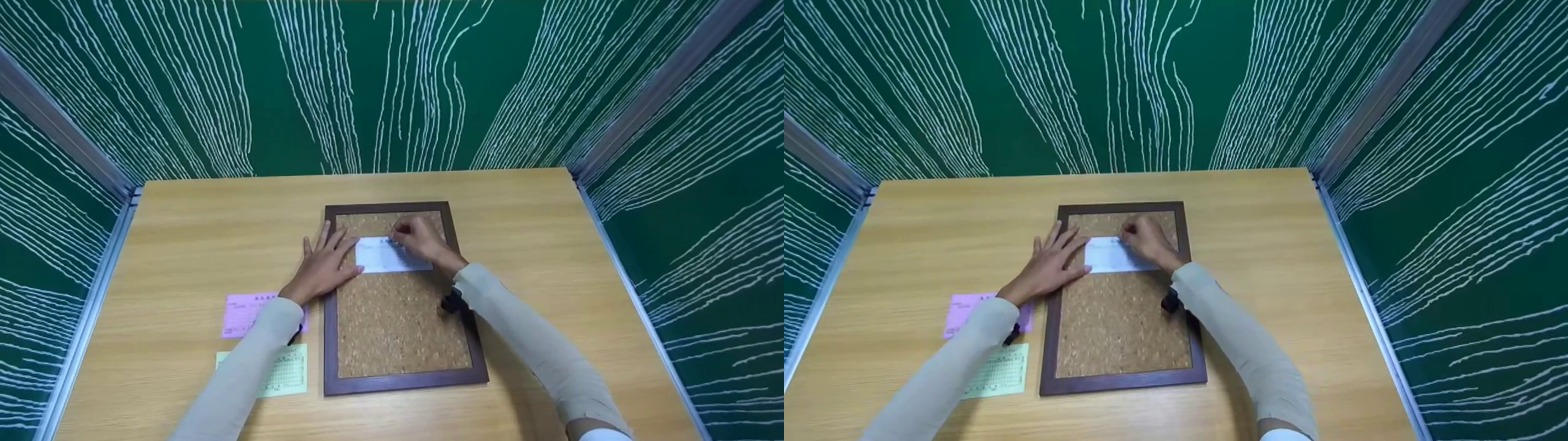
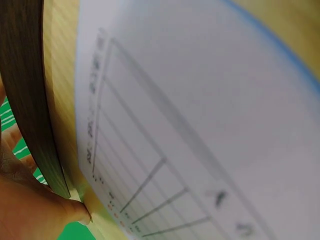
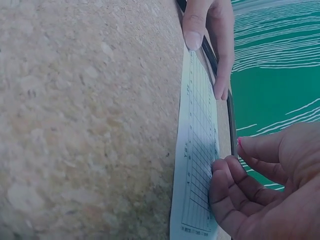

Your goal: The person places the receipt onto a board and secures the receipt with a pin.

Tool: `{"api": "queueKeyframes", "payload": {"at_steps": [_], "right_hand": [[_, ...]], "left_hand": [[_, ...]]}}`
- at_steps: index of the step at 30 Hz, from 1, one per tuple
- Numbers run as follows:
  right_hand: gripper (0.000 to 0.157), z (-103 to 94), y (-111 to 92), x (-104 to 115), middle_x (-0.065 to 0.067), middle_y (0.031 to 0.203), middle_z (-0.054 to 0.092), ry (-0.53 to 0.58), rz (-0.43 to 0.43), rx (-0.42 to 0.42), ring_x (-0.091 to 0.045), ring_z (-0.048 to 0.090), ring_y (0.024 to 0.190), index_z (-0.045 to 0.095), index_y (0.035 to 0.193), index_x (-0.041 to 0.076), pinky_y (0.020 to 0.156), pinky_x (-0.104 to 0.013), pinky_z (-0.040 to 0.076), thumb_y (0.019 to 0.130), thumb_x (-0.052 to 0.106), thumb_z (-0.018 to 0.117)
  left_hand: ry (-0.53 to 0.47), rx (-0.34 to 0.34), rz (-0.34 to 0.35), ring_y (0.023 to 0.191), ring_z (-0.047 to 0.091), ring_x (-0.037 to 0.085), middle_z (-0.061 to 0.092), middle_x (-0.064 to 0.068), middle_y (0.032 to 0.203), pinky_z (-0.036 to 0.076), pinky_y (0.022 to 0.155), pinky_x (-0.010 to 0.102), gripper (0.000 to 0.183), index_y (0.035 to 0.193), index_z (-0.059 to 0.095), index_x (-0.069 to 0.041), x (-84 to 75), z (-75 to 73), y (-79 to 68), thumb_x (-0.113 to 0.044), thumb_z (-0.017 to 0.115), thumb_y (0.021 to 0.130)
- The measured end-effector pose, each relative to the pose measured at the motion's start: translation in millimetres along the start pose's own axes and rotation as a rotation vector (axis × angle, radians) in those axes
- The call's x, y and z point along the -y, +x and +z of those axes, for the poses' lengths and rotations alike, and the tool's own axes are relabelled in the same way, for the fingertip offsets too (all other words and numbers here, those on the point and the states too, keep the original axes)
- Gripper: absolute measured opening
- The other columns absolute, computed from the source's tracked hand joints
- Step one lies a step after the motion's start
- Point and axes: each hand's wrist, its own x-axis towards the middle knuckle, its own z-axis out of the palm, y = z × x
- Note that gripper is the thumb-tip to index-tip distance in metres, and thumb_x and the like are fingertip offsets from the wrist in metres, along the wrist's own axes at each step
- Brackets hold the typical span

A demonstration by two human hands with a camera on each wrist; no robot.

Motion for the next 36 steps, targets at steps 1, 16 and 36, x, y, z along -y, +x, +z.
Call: {"api": "queueKeyframes", "payload": {"at_steps": [1, 16, 36], "right_hand": [[0.014, 0.3, -0.1, -0.3, -0.007, 0.096, 0.075, 0.000, 0.004, -0.001, -0.022, 0.067, 0.083, 0.083, 0.111, 0.005, 0.068, -0.031, 0.052, 0.108, 0.007, 0.069], [0.013, 0.9, 2.4, -0.3, -0.006, 0.098, 0.078, 0.052, 0.040, 0.015, -0.020, 0.067, 0.086, 0.085, 0.106, 0.005, 0.075, -0.031, 0.053, 0.106, 0.006, 0.072], [0.018, -4.8, 12.7, 2.0, -0.011, 0.105, 0.079, 0.085, 0.080, 0.104, -0.022, 0.065, 0.088, 0.083, 0.106, 0.000, 0.080, -0.032, 0.051, 0.107, 0.001, 0.066]], "left_hand": [[0.000, -0.002, 0.001, 0.170, -0.012, 0.037, 0.017, 0.010, 0.184, -0.009, 0.125, 0.080, 0.077, 0.172, 0.041, -0.026, 0.0, 0.5, 0.0, -0.062, 0.060, 0.107], [0.004, -0.015, 0.005, 0.170, -0.011, 0.038, 0.019, 0.011, 0.184, -0.009, 0.125, 0.081, 0.078, 0.171, 0.042, -0.024, 0.8, 3.4, 1.6, -0.061, 0.061, 0.106], [-0.007, -0.020, 0.013, 0.170, -0.009, 0.039, 0.019, 0.011, 0.184, -0.010, 0.125, 0.080, 0.077, 0.171, 0.043, -0.024, -0.2, 1.9, 0.7, -0.061, 0.063, 0.106]]}}
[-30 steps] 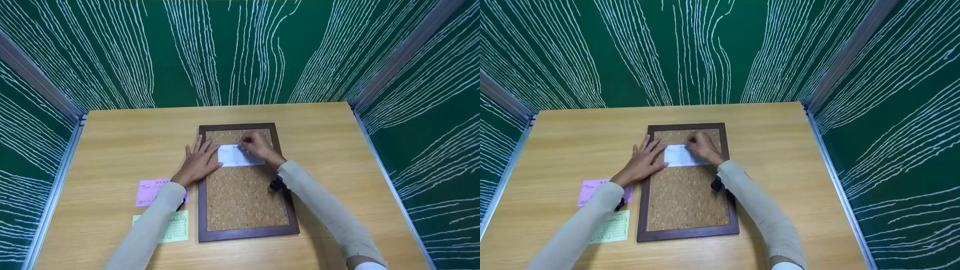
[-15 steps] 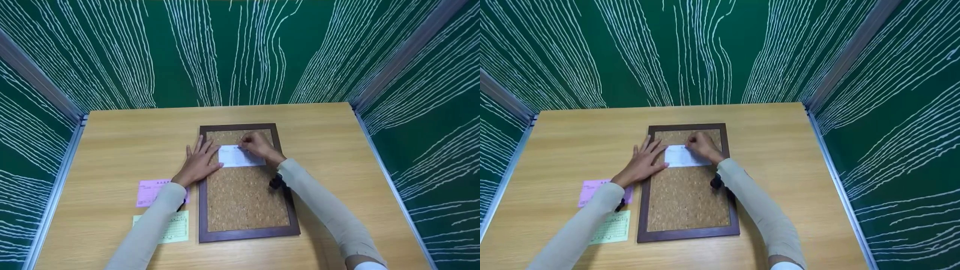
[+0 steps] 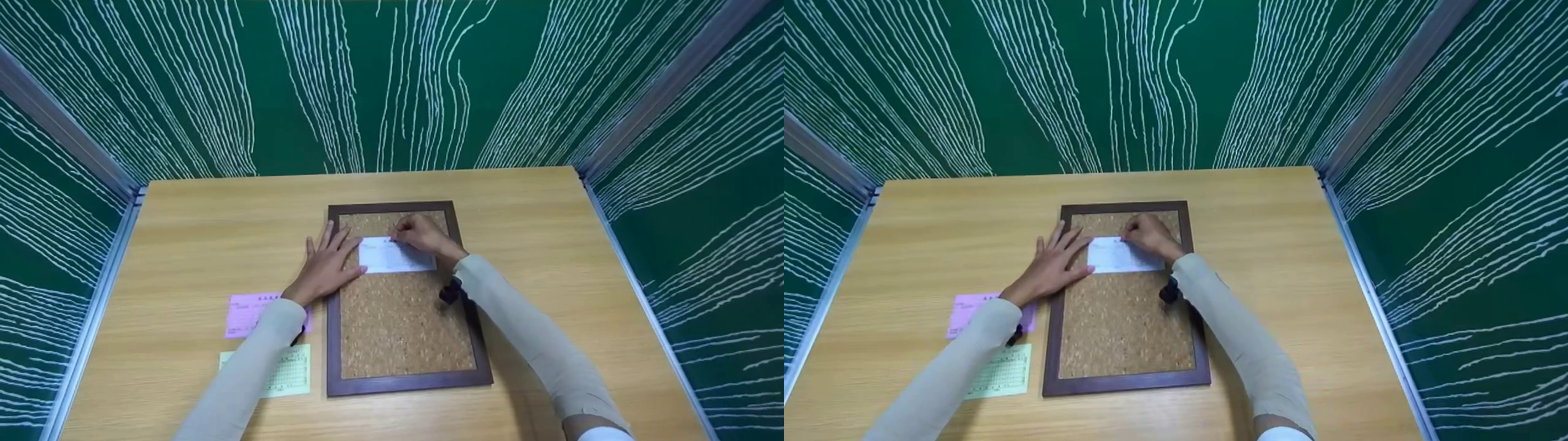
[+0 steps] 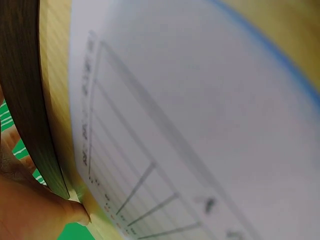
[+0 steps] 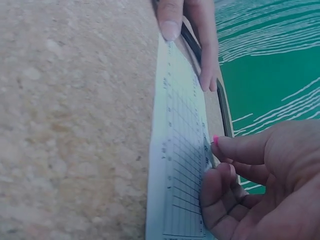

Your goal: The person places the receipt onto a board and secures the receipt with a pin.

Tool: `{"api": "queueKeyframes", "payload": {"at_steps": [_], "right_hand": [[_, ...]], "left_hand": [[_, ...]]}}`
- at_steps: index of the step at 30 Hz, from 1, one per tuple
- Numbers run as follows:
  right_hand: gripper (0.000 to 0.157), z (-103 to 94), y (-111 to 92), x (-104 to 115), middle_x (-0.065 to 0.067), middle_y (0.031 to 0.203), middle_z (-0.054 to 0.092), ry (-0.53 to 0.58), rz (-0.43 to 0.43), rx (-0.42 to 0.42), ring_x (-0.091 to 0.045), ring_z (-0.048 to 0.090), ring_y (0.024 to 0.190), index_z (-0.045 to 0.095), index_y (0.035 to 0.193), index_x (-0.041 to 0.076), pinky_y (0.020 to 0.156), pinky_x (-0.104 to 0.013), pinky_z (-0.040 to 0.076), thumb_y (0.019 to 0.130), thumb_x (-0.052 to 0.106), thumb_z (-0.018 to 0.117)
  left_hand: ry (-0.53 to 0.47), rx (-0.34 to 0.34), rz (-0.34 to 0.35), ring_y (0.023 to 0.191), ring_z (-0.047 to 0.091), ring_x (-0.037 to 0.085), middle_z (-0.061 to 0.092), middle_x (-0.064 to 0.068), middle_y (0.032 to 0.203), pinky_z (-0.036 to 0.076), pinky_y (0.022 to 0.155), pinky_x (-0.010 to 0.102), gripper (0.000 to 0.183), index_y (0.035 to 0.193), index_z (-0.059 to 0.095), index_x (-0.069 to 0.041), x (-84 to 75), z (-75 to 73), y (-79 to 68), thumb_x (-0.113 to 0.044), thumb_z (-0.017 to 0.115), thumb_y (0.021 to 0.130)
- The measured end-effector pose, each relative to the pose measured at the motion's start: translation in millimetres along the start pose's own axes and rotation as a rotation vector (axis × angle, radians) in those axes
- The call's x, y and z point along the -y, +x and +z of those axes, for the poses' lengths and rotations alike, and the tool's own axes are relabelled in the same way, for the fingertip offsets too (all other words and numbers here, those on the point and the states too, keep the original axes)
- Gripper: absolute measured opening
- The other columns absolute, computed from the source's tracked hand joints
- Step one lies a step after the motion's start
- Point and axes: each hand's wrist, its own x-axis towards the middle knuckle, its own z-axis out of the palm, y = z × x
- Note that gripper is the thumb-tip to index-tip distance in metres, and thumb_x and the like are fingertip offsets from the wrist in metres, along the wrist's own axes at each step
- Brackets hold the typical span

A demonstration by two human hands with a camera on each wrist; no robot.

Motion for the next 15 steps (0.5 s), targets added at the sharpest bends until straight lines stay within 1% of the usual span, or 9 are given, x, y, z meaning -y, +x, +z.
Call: {"api": "queueKeyframes", "payload": {"at_steps": [4, 6, 9, 12, 15], "right_hand": [[0.018, 0.1, 4.1, -0.7, -0.008, 0.092, 0.074, -0.034, 0.026, 0.013, -0.016, 0.057, 0.074, 0.082, 0.101, 0.002, 0.066, -0.028, 0.044, 0.107, 0.006, 0.066], [0.018, 0.4, 5.5, -0.5, -0.007, 0.087, 0.071, -0.045, 0.045, 0.016, -0.015, 0.053, 0.069, 0.081, 0.098, 0.002, 0.061, -0.028, 0.040, 0.107, 0.007, 0.066], [0.019, 0.3, 6.7, 1.4, -0.006, 0.084, 0.068, -0.038, 0.077, 0.016, -0.017, 0.053, 0.068, 0.079, 0.093, 0.004, 0.061, -0.029, 0.039, 0.106, 0.007, 0.066], [0.021, 0.3, 6.4, 4.0, -0.003, 0.076, 0.060, -0.039, 0.104, 0.023, -0.020, 0.053, 0.068, 0.073, 0.086, 0.004, 0.060, -0.031, 0.038, 0.106, 0.007, 0.065], [0.021, 1.2, 7.5, 4.7, -0.001, 0.070, 0.054, -0.046, 0.116, 0.029, -0.019, 0.052, 0.065, 0.071, 0.084, 0.005, 0.058, -0.031, 0.037, 0.104, 0.007, 0.065]], "left_hand": [[0.013, 0.006, -0.011, 0.170, -0.009, 0.038, 0.018, 0.009, 0.184, -0.009, 0.125, 0.080, 0.078, 0.172, 0.042, -0.025, -0.1, -0.3, -0.2, -0.062, 0.061, 0.106], [0.018, 0.010, -0.016, 0.170, -0.009, 0.038, 0.017, 0.009, 0.185, -0.009, 0.125, 0.080, 0.078, 0.172, 0.041, -0.025, -0.1, -0.2, 0.0, -0.063, 0.060, 0.106], [0.019, 0.017, -0.020, 0.170, -0.010, 0.039, 0.017, 0.009, 0.185, -0.010, 0.125, 0.080, 0.079, 0.172, 0.041, -0.025, -0.7, -0.3, 0.7, -0.064, 0.059, 0.106], [0.021, 0.026, -0.031, 0.170, -0.012, 0.037, 0.016, 0.008, 0.185, -0.011, 0.126, 0.078, 0.079, 0.173, 0.039, -0.027, -1.5, 0.4, 1.0, -0.066, 0.058, 0.106], [0.026, 0.024, -0.035, 0.170, -0.013, 0.036, 0.017, 0.007, 0.185, -0.011, 0.127, 0.077, 0.079, 0.173, 0.039, -0.029, -1.2, 1.0, 0.3, -0.066, 0.058, 0.106]]}}
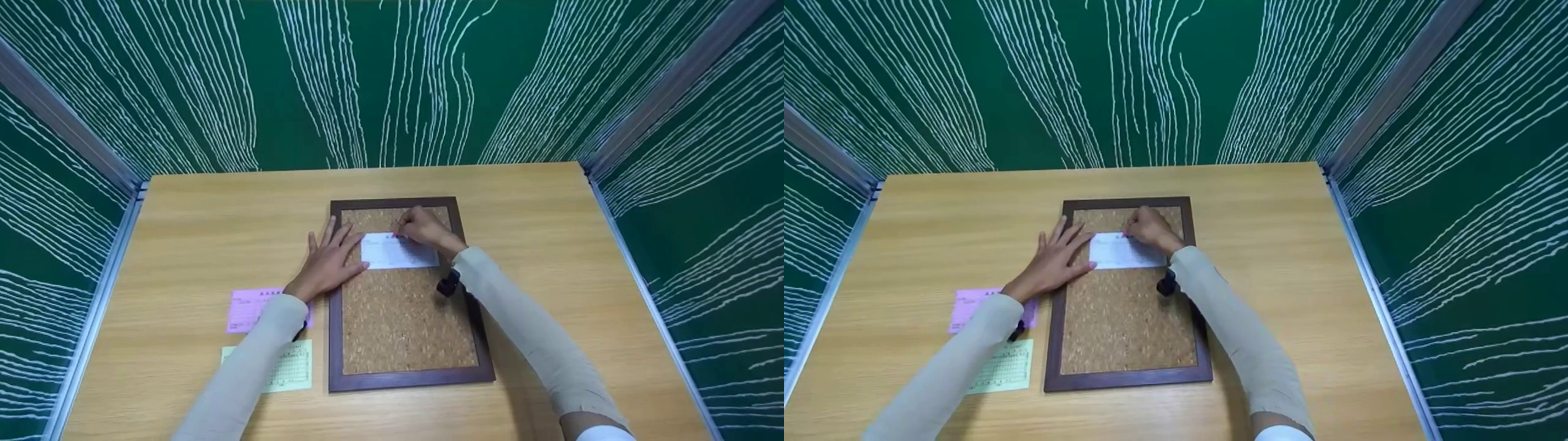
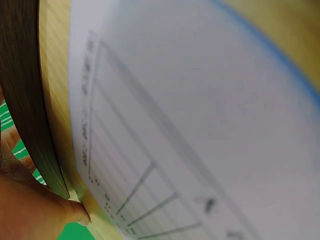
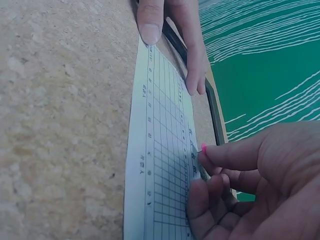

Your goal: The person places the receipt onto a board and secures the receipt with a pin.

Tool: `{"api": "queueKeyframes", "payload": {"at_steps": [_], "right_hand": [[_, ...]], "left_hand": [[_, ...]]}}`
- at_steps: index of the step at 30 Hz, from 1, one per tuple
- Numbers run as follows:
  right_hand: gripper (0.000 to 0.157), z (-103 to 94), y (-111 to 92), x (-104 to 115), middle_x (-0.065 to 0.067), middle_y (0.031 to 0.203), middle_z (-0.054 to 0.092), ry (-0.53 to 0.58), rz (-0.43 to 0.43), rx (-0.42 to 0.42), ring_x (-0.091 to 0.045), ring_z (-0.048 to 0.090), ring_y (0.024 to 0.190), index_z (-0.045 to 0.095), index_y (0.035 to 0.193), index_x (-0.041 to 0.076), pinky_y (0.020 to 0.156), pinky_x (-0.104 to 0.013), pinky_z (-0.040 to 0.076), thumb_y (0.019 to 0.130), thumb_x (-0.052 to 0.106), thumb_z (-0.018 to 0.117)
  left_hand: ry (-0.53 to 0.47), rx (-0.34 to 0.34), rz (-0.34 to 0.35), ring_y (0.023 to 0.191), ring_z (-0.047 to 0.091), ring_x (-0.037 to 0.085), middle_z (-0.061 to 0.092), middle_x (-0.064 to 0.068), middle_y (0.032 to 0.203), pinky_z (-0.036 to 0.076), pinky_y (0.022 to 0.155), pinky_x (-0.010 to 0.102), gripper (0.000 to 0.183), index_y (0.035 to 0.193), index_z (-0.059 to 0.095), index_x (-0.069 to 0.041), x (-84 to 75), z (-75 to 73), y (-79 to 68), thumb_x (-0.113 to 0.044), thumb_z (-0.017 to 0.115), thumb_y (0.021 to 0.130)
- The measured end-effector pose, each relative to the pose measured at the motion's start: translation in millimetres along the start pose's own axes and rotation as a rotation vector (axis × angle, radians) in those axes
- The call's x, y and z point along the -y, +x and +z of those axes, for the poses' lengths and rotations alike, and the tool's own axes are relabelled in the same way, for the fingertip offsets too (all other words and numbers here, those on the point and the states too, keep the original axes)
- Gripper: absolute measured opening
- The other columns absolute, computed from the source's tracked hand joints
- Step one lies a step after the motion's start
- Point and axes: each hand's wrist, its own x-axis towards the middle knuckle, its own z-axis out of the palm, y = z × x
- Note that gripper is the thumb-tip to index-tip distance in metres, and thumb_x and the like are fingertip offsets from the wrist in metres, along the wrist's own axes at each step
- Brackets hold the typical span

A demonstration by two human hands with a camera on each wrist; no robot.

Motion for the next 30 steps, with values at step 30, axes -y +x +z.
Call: {"api": "queueKeyframes", "payload": {"at_steps": [30], "right_hand": [[0.036, 4.7, 10.1, 5.3, 0.003, 0.060, 0.047, -0.067, 0.120, -0.056, -0.014, 0.043, 0.053, 0.061, 0.066, 0.016, 0.050, -0.030, 0.030, 0.099, 0.003, 0.069]], "left_hand": [[-0.001, -0.005, 0.016, 0.170, -0.011, 0.037, 0.018, 0.009, 0.184, -0.010, 0.126, 0.079, 0.078, 0.172, 0.040, -0.026, 1.6, -1.3, -1.3, -0.064, 0.058, 0.107]]}}
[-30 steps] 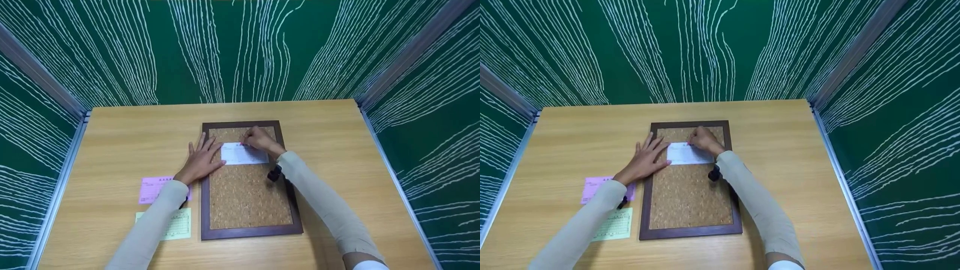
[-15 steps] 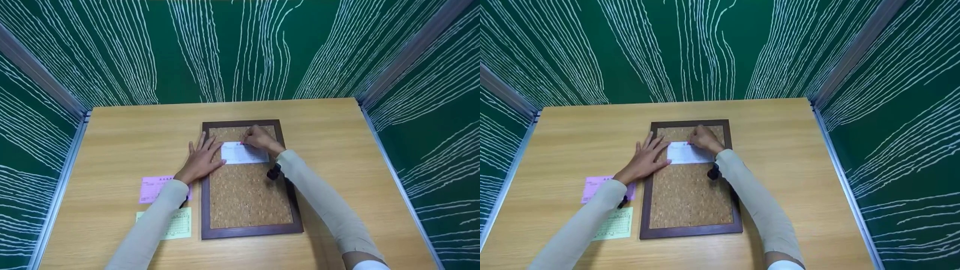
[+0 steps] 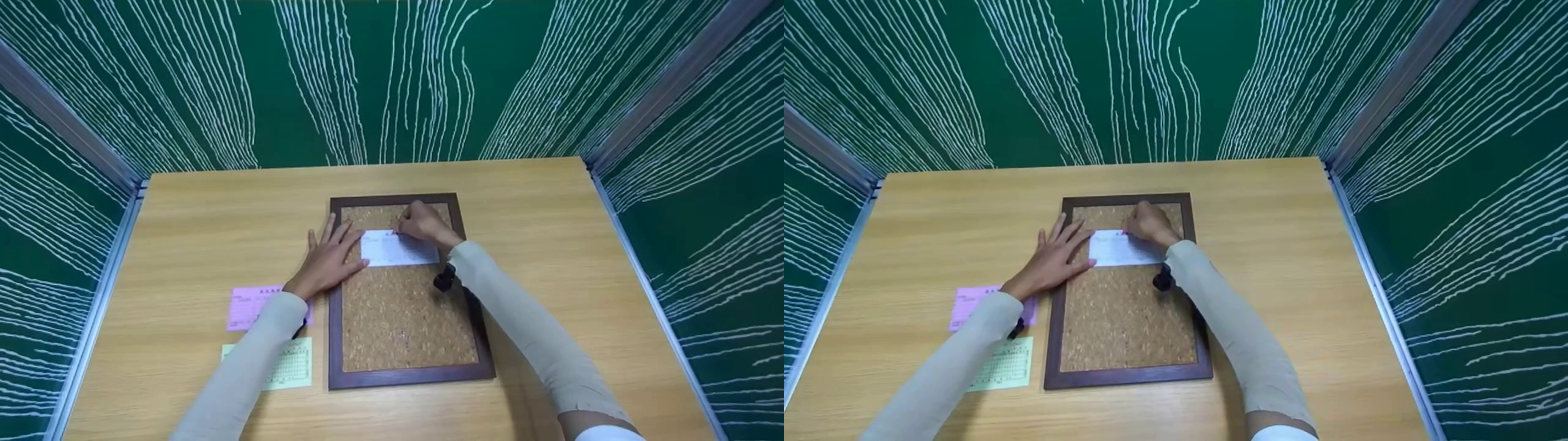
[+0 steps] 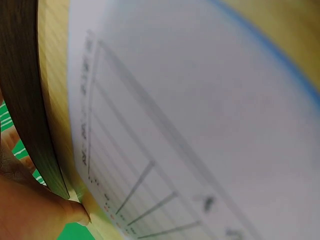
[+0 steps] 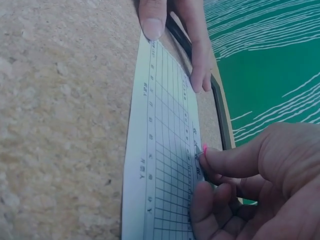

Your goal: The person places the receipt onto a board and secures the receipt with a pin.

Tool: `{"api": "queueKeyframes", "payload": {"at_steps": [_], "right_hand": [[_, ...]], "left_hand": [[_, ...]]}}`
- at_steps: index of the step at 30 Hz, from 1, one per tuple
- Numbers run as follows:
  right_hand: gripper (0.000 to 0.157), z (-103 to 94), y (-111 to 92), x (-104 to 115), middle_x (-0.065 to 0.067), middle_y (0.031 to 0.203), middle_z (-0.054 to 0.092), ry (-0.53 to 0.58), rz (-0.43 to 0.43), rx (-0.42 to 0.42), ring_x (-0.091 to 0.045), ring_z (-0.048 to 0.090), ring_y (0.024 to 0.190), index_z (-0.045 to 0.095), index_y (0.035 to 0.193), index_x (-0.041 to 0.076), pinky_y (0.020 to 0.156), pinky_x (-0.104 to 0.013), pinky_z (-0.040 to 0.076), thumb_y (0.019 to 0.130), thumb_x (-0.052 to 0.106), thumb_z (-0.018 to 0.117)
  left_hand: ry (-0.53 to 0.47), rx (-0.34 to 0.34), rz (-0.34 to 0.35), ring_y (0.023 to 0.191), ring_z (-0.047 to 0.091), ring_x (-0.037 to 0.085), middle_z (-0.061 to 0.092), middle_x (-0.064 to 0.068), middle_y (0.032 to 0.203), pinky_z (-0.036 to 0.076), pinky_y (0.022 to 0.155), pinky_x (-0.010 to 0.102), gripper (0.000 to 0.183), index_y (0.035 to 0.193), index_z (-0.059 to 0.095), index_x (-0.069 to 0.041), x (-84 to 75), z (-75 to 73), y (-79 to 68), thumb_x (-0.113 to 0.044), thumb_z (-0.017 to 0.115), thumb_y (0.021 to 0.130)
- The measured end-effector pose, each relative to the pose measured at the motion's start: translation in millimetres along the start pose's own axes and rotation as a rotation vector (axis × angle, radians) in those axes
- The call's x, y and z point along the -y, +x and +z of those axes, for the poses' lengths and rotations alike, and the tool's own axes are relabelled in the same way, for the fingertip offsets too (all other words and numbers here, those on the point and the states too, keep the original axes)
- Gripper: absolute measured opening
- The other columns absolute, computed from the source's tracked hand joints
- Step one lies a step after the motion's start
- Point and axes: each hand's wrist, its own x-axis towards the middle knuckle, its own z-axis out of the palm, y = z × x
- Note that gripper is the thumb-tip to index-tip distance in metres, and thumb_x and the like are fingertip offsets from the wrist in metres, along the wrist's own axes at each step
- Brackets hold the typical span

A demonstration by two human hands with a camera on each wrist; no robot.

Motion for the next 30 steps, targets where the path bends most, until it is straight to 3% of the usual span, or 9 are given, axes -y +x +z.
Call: {"api": "queueKeyframes", "payload": {"at_steps": [5, 14, 18, 30], "right_hand": [[0.039, 0.0, 2.1, 4.5, 0.002, 0.060, 0.045, -0.051, 0.009, 0.014, -0.014, 0.042, 0.051, 0.057, 0.065, 0.016, 0.048, -0.030, 0.030, 0.100, 0.003, 0.066], [0.029, 2.7, 5.9, 6.0, 0.001, 0.063, 0.050, -0.117, 0.004, 0.011, -0.016, 0.048, 0.055, 0.069, 0.073, 0.011, 0.048, -0.030, 0.033, 0.099, -0.002, 0.066], [0.033, 2.4, 5.6, 7.1, 0.002, 0.059, 0.047, -0.140, 0.009, 0.009, -0.015, 0.043, 0.052, 0.066, 0.068, 0.012, 0.047, -0.029, 0.030, 0.097, -0.002, 0.068], [0.033, 0.1, 2.8, 9.9, 0.002, 0.059, 0.045, -0.115, 0.039, 0.015, -0.015, 0.043, 0.051, 0.062, 0.068, 0.014, 0.047, -0.031, 0.031, 0.099, 0.005, 0.071]], "left_hand": [[0.005, 0.001, -0.009, 0.170, -0.011, 0.037, 0.016, 0.007, 0.185, -0.010, 0.126, 0.078, 0.078, 0.172, 0.040, -0.027, 0.4, -0.8, -0.4, -0.063, 0.060, 0.106], [0.010, -0.001, -0.011, 0.170, -0.010, 0.038, 0.018, 0.008, 0.185, -0.010, 0.126, 0.079, 0.079, 0.172, 0.040, -0.027, -0.5, -1.6, -0.8, -0.065, 0.059, 0.106], [0.008, -0.002, 0.000, 0.170, -0.010, 0.038, 0.018, 0.009, 0.184, -0.009, 0.125, 0.080, 0.079, 0.172, 0.040, -0.026, -0.8, -0.7, -0.3, -0.065, 0.059, 0.106], [-0.009, -0.004, 0.007, 0.170, -0.011, 0.038, 0.019, 0.010, 0.184, -0.010, 0.126, 0.080, 0.079, 0.172, 0.040, -0.025, -0.7, -1.3, -1.3, -0.063, 0.062, 0.106]]}}
